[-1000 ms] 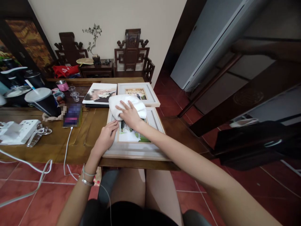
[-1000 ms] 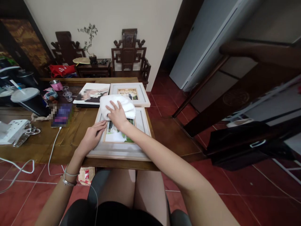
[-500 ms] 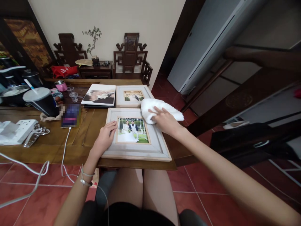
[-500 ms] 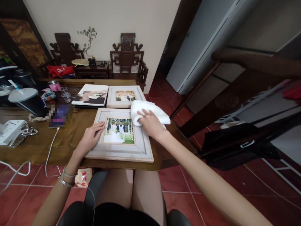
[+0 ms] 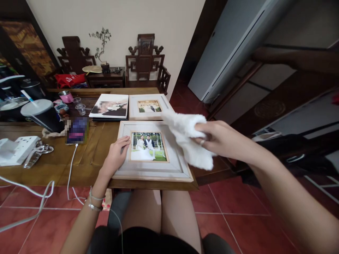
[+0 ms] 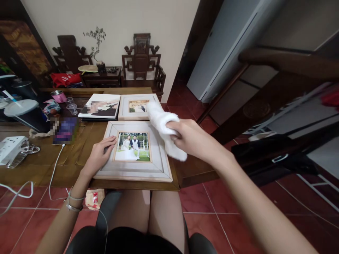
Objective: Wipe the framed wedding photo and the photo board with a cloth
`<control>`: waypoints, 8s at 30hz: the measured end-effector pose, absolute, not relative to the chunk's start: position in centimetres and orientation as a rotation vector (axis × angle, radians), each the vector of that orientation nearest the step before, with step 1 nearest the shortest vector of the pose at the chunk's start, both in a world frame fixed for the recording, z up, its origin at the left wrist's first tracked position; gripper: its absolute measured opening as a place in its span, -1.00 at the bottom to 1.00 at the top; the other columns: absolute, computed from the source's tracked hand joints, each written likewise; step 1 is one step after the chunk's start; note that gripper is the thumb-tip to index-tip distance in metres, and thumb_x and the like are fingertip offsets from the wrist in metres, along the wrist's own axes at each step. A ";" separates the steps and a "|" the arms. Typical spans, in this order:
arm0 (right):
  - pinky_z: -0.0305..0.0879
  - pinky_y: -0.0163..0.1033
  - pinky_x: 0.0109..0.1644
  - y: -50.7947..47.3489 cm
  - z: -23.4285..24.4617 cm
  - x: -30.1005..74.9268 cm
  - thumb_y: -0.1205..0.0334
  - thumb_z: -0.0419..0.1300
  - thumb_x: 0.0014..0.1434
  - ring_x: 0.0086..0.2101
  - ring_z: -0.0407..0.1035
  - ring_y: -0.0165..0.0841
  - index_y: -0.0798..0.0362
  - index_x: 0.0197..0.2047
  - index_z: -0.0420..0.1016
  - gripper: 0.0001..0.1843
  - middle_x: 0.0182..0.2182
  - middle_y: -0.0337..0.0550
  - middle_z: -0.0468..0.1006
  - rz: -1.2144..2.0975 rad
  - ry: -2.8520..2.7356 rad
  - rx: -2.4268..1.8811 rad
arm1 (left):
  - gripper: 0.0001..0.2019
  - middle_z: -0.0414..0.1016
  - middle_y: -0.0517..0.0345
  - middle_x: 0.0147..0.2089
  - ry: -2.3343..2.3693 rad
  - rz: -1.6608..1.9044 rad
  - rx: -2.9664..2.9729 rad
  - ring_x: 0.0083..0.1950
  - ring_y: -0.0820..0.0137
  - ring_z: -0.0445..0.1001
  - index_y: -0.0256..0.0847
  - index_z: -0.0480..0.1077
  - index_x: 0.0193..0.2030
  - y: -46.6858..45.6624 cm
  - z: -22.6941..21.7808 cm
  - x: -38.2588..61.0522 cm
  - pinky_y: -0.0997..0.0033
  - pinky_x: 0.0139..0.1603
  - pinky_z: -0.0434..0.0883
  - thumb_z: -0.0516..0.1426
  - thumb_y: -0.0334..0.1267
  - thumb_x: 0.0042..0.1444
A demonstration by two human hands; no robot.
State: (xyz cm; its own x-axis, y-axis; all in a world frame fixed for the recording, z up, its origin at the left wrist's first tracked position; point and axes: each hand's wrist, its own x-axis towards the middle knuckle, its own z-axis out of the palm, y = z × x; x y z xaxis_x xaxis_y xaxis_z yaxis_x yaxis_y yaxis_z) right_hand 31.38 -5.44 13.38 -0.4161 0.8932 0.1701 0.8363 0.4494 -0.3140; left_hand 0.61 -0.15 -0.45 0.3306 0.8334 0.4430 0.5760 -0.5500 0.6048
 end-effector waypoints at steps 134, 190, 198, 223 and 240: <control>0.09 0.06 0.26 -6.8 6.2 23.4 0.66 -0.02 -0.11 0.25 0.10 -0.03 0.20 0.00 0.50 -0.40 0.27 0.20 0.23 0.130 -2.685 -1.522 | -0.58 0.26 -0.18 0.32 1.393 0.792 2.423 0.42 0.18 0.05 -0.39 0.31 0.20 -0.3 -0.7 0.3 0.02 0.40 0.09 -0.08 -0.23 0.31; -0.04 0.22 0.30 -4.2 6.4 17.5 0.58 0.06 0.06 0.31 -0.07 0.08 0.12 0.07 0.49 -0.48 0.33 0.09 0.11 0.160 -2.849 -1.440 | -0.50 0.07 0.00 0.42 1.338 0.838 2.235 0.44 0.29 0.02 -0.20 0.07 0.37 -1.3 0.5 0.6 0.12 0.43 0.00 -0.17 -0.10 0.36; -0.01 0.27 0.26 2.1 4.7 15.2 0.42 -0.04 0.24 0.30 -0.10 0.18 0.21 0.16 0.41 -0.55 0.35 0.14 0.07 -0.122 -2.746 -1.486 | -0.45 -0.08 -0.06 0.47 1.305 0.918 2.224 0.47 0.28 -0.11 -0.26 -0.05 0.41 -1.4 1.1 0.7 0.12 0.45 -0.09 -0.20 -0.07 0.35; -0.04 0.43 0.21 0.6 5.1 17.0 0.59 -0.09 0.19 0.31 -0.20 0.24 0.18 0.15 0.42 -0.48 0.38 0.17 -0.09 -0.045 -2.725 -1.639 | -0.50 0.23 -0.16 0.34 1.360 0.927 2.234 0.40 0.28 0.12 -0.40 0.22 0.28 -1.1 0.2 0.5 0.15 0.41 0.06 -0.17 -0.14 0.35; 0.03 0.23 0.29 -10.2 13.6 20.0 0.62 0.02 0.06 0.30 -0.09 0.13 0.20 0.04 0.51 -0.50 0.33 0.13 0.10 0.974 -3.011 -1.444 | -0.60 0.23 -0.12 0.34 1.395 0.870 2.257 0.40 0.20 0.11 -0.32 0.39 0.15 -0.9 -0.1 0.6 0.05 0.39 0.10 -0.09 -0.24 0.30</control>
State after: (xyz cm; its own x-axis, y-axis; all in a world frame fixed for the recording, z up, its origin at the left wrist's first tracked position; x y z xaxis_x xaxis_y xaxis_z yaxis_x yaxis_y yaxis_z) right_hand 19.98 -10.16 13.59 -0.6090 0.6059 -0.5118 0.7909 0.5128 -0.3340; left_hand 0.64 -0.90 -0.05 0.3277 0.8898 0.3177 0.6764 -0.4557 0.5786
